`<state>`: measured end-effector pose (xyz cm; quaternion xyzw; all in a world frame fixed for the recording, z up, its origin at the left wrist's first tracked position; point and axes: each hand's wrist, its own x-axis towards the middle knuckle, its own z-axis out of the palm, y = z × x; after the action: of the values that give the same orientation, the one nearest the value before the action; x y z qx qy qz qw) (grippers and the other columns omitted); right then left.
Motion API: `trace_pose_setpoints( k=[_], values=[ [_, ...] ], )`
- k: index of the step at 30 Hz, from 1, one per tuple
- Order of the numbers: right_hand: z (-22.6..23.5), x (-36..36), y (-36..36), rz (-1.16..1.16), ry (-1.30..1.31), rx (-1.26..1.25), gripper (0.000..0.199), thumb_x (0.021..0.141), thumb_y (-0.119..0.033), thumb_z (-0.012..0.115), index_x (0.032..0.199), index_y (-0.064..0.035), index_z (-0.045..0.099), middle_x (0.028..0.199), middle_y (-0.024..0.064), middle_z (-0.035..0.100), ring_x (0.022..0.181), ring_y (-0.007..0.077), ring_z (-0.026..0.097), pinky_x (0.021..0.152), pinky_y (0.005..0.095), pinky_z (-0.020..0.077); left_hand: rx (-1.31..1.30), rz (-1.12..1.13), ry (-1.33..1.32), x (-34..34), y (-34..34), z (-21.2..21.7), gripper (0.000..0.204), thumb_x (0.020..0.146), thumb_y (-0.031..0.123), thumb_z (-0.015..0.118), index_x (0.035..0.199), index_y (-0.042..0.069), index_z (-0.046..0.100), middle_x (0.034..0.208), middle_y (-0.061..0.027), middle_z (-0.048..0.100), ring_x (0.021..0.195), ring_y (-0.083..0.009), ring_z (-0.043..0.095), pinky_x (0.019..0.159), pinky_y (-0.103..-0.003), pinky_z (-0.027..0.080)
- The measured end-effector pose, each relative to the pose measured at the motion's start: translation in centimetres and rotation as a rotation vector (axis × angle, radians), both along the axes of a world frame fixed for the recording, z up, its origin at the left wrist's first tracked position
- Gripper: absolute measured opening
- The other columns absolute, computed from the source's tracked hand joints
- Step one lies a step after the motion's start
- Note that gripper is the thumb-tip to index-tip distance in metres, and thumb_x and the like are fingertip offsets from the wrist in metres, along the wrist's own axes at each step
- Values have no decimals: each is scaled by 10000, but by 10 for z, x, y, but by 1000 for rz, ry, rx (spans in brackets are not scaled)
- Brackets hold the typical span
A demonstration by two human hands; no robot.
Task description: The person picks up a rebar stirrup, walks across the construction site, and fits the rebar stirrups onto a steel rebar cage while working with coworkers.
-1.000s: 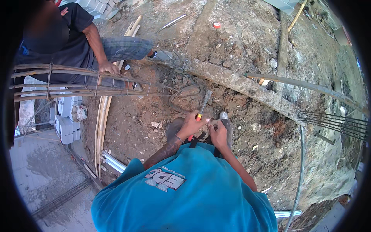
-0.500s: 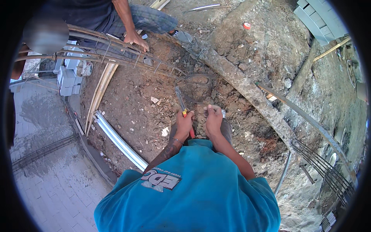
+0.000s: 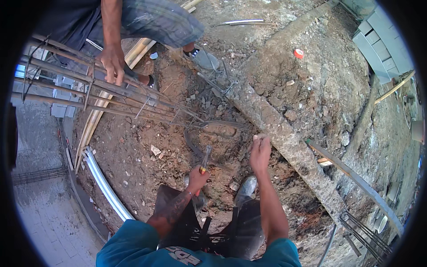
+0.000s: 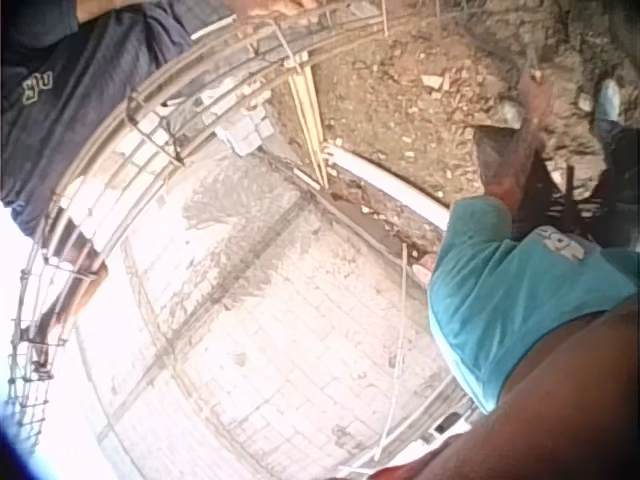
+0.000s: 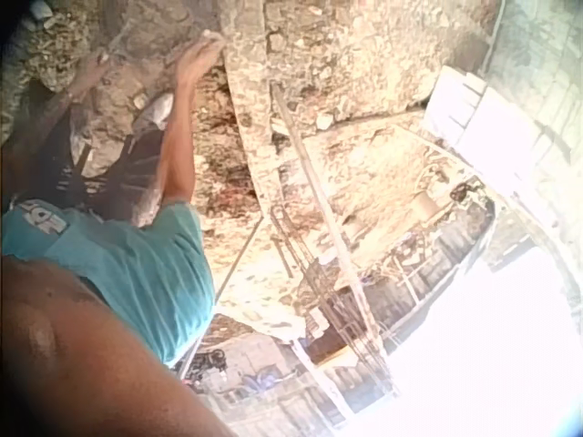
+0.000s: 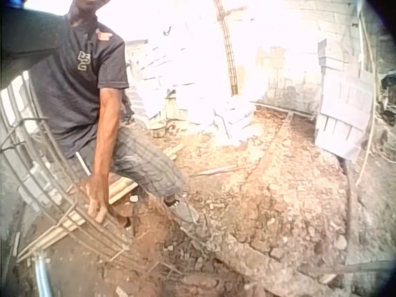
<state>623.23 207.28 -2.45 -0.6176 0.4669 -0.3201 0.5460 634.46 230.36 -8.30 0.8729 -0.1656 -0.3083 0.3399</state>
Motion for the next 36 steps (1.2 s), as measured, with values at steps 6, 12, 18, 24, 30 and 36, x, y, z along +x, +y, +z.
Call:
trace_pose_setpoints(
  k=[6, 12, 18, 24, 30, 36],
  values=[
    [-78, 96, -78, 95, -150, -94, 166, 966, -188, 428, 855, -64, 431, 607, -16, 406, 509, 60, 406, 485, 230, 352, 111, -265, -197, 41, -41, -207, 298, 724, 165, 638, 941, -11, 535, 982, -243, 566, 885, -406, 573, 725, -462, 475],
    [-133, 122, -75, 348, -608, 37, 166, 947, -178, 473, 842, -53, 450, 614, -30, 395, 507, 72, 405, 467, 227, 341, -583, -370, -497, 74, -109, -195, 597, 826, 251, 633, 1294, -2, 362, 1267, -188, 411, 1134, -276, 468, 950, -355, 380],
    [-70, 111, -27, 654, -517, 46, 147, 937, -164, 485, 846, -52, 459, 608, -31, 404, 512, 79, 424, 493, 222, 352, -591, -528, -395, 102, -113, -6, 316, 852, 224, 616, 1022, -40, 593, 785, -82, 642, 733, -153, 604, 694, -304, 475],
    [-39, 77, -32, 918, -474, 192, 203, 934, -122, 448, 1003, 30, 563, 636, -3, 468, 613, 140, 540, 635, 252, 438, -875, -416, -424, 82, -91, -22, 270, 908, 242, 555, 902, -21, 617, 781, -29, 615, 709, -101, 528, 655, -273, 437],
    [-35, 53, -54, 864, -597, -69, 160, 918, -92, 460, 949, 15, 574, 761, 64, 600, 851, 216, 629, 842, 284, 453, -1229, -169, -200, 58, -114, -33, 256, 956, 251, 478, 827, 31, 504, 707, 6, 478, 714, -96, 456, 685, -254, 394],
    [-54, 53, -75, 766, -690, 211, 126, 922, -93, 476, 972, -8, 553, 819, 64, 605, 768, 176, 634, 750, 300, 546, -1734, 41, 309, 56, -113, -33, 229, 965, 218, 452, 782, 82, 434, 666, -18, 449, 707, -144, 461, 722, -310, 393]
  ],
)
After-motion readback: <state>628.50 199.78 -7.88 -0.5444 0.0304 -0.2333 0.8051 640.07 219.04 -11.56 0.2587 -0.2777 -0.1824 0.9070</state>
